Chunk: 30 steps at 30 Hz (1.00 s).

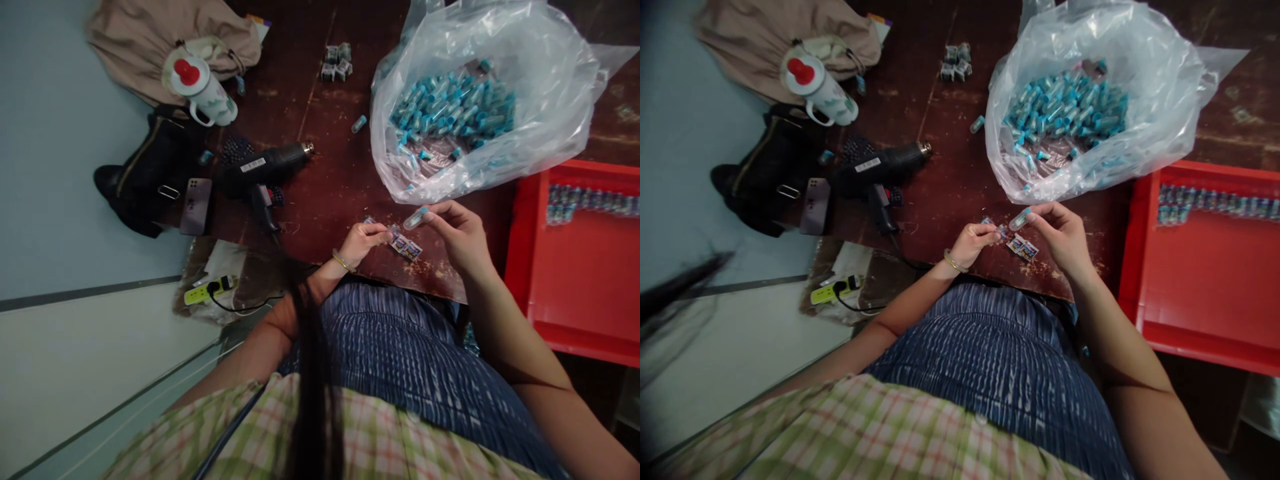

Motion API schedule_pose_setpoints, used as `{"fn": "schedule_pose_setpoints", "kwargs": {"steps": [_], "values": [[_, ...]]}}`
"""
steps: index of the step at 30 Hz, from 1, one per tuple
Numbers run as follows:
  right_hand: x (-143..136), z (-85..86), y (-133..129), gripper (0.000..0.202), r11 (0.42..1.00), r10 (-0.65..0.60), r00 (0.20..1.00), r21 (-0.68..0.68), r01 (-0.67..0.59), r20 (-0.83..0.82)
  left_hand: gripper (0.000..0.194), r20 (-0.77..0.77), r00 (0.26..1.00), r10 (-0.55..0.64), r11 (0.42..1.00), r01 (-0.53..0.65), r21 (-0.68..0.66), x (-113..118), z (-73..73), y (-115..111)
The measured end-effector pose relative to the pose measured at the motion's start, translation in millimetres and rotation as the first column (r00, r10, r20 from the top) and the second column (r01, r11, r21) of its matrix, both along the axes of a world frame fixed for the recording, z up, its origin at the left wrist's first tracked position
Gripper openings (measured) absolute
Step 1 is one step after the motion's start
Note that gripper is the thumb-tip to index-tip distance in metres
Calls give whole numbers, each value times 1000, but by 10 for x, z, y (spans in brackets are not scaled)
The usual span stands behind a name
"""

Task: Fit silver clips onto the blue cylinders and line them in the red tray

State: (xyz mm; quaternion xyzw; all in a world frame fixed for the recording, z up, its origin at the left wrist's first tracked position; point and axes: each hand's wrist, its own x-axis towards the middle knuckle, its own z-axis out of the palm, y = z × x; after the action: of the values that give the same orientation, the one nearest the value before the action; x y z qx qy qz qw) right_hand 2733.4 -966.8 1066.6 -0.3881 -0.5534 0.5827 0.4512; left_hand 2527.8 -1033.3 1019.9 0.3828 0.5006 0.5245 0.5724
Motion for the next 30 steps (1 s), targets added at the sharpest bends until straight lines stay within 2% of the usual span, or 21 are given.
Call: {"fn": "schedule_pose_setpoints", "kwargs": {"steps": [4, 7, 11, 18, 24, 30], "values": [[-27, -12, 3, 40, 991, 41, 996, -127, -51, -80, 43, 12, 999, -30, 999, 29, 39, -3, 6, 5], [-49, -47, -2, 43, 983, 69, 993, -166, -84, -94, 41, -8, 999, -43, 997, 44, 59, -7, 9, 3], [-56, -68, -14, 45, 987, 63, 996, -146, -72, -63, 44, -35, 998, -59, 996, 61, 67, -13, 0, -1], [-28, 12, -71, 35, 998, 24, 1000, -56, -24, -6, 48, -61, 996, -69, 993, 75, 95, -3, -25, 9], [3, -6, -37, 39, 989, 50, 997, -136, -58, -61, 49, -51, 998, -47, 997, 50, 61, 2, -31, 25], [-7, -60, -25, 39, 990, 36, 999, -135, -39, -20, 54, -66, 994, -84, 992, 90, 86, 8, -18, 26]]}}
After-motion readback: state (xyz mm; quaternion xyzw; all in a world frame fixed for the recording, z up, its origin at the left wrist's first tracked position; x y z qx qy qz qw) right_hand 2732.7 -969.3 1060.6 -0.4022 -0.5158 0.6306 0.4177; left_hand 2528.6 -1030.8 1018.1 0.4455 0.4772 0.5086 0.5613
